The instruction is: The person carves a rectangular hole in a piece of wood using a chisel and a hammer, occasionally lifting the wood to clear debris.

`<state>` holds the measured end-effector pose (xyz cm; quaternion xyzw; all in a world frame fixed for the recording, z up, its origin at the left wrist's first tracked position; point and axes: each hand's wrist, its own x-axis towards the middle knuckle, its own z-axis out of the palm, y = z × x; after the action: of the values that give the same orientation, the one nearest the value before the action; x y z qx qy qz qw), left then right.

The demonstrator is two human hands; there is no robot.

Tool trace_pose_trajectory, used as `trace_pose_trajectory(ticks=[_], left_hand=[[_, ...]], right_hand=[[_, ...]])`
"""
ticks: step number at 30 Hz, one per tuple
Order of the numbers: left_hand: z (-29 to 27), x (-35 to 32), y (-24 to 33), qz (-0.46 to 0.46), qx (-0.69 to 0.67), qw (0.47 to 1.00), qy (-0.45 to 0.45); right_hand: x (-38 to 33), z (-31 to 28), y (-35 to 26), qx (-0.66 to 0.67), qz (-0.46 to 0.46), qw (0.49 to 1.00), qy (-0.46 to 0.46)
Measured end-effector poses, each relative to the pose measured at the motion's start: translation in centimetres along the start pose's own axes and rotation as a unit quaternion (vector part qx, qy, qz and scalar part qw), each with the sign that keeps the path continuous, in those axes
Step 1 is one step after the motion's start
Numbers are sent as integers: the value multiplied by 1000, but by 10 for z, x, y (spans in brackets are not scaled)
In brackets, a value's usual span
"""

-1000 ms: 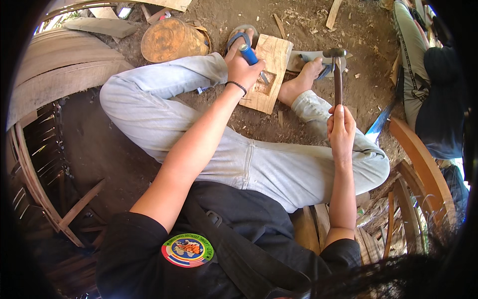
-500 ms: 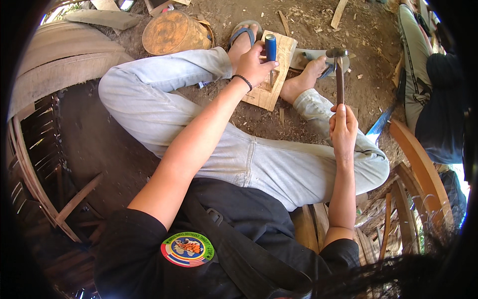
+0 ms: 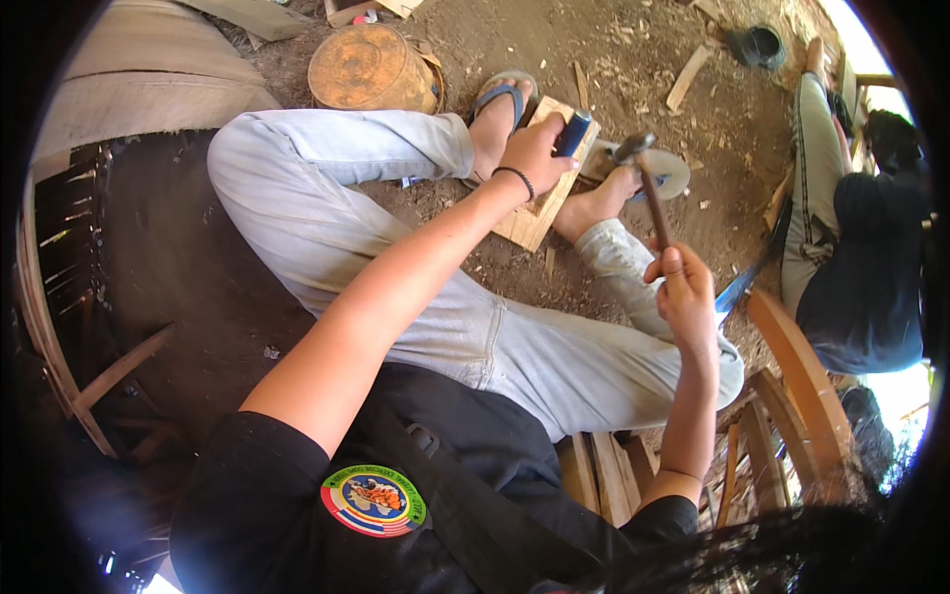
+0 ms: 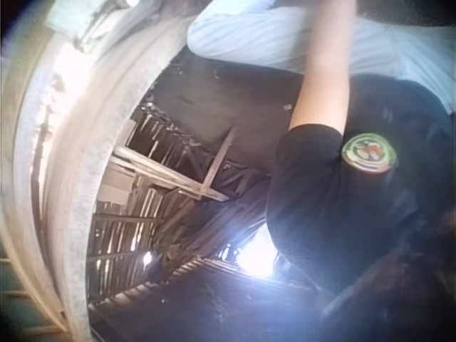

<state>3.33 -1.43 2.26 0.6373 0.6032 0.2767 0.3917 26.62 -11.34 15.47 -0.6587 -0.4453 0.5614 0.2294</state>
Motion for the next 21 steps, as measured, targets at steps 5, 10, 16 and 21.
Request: trace_pose_trajectory(ticks=[5,10,16,21], left_hand=[[0,2,-1,-2,30,999,-13],[9,-1,16,10,11,999,-30],[11,-2,7,44,30,999,8],[7,2,8,22,43,998,-28]], right_hand=[[13,2,-76,1,-146,984,102],[52,-18,-18,-193,-150,969,33],[50,-15,-34,-59,-247,958,130],[45,-19,-51,-123,-111,985,45]])
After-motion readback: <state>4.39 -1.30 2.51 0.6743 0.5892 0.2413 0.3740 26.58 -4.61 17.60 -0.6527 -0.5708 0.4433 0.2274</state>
